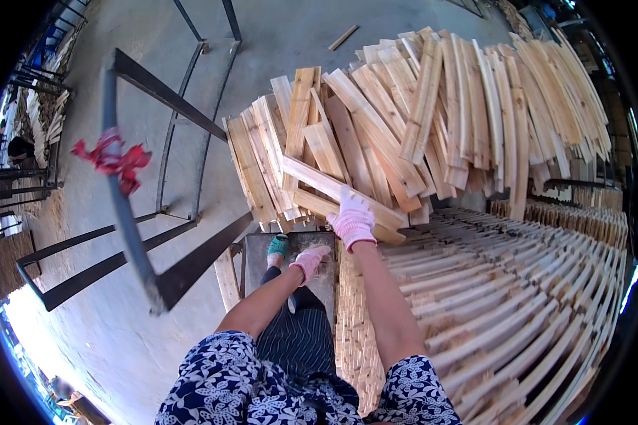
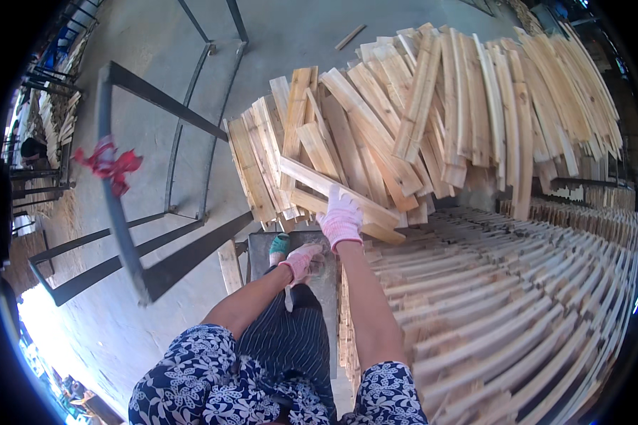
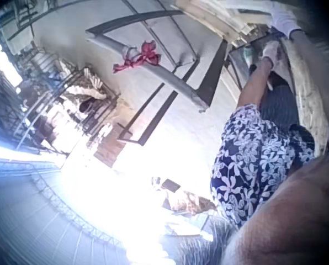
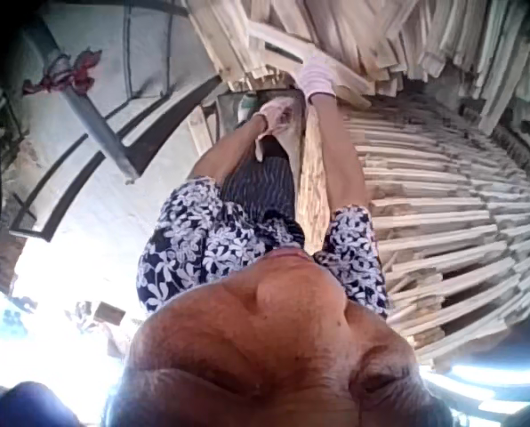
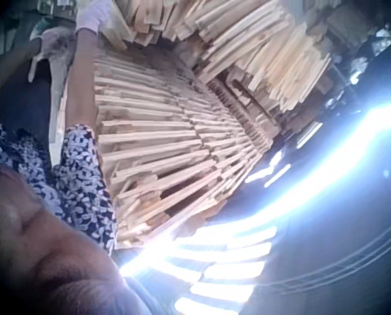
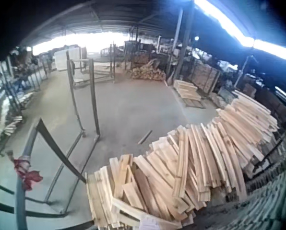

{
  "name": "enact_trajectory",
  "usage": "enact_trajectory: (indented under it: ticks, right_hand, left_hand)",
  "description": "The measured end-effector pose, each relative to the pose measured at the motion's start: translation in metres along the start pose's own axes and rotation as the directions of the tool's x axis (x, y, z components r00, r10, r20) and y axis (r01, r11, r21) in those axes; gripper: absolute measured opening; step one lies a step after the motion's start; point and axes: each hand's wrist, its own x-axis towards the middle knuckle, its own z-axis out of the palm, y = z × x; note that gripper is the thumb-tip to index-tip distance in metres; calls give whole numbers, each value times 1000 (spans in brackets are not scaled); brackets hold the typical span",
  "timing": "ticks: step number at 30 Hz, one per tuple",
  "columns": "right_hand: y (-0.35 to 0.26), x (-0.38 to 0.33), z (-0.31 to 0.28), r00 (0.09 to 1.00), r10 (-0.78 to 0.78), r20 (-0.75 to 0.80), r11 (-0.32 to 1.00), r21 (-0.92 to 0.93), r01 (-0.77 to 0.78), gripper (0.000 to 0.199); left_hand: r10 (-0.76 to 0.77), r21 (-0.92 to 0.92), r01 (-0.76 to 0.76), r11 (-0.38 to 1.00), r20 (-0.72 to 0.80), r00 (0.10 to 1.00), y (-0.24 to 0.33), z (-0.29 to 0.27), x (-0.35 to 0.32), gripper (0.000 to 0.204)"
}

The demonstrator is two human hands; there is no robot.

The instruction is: The person repeatedly picks up small bundles of wooden planks from a large pile and places them onto a growing stack. They wear pink gloves and handle the planks by hand, moving between two piles in a warehouse setting.

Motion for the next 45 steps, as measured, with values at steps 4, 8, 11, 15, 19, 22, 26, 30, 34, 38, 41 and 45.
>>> enact_trajectory:
  ticks: [4, 8, 11, 15, 19, 22, 26, 30, 34, 38, 41, 45]
  right_hand:
    - [-4, 114, 15, 1000, -7, -20, 1000, 11, 7, 114]
    - [-23, 192, 45, 985, 126, 121, 960, 236, -151, 116]
    - [-4, 220, 88, 994, 113, 10, 917, 385, -108, 110]
    - [19, 231, 96, 992, 90, 87, 831, 543, -123, 89]
    - [5, 212, 86, 973, 73, 221, 908, 388, -156, 74]
    - [-4, 199, 86, 972, -75, 222, 926, 378, -15, 75]
    - [-12, 205, 73, 973, -70, 218, 929, 369, -16, 71]
    - [-4, 219, 68, 984, -59, 170, 933, 359, -6, 74]
    - [-12, 216, 37, 990, -56, 127, 916, 402, 1, 76]
    - [-19, 229, 18, 996, -78, 41, 885, 463, 50, 77]
    - [-22, 254, 13, 999, 16, 40, 864, 503, -34, 80]
    - [4, 255, 51, 992, 122, 16, 705, 703, -99, 84]
  left_hand:
    - [-70, -242, 49, 969, -80, 994, 35, -18, 67, 66]
    - [-104, -514, 41, 857, -93, 990, 52, -37, 171, 77]
    - [139, -651, -77, 755, 44, 989, 45, -47, 243, 82]
    - [67, -683, -201, 702, -217, 974, 51, -27, 220, 74]
    - [128, -644, -276, 714, -267, 955, 53, -17, 185, 83]
    - [203, -544, -334, 770, -287, 936, 54, -14, 165, 86]
    - [169, -392, -317, 863, -367, 915, 82, -7, 149, 96]
    - [165, -265, -330, 906, -495, 853, 92, 2, 158, 110]
    - [259, -239, -488, 839, -613, 746, 97, 18, 154, 125]
    - [625, -166, -722, 672, -395, 673, 166, -9, 152, 98]
    - [609, -53, -692, 720, -430, 667, 222, -35, 150, 115]
    - [607, -33, -682, 731, -425, 671, 297, -55, 133, 108]
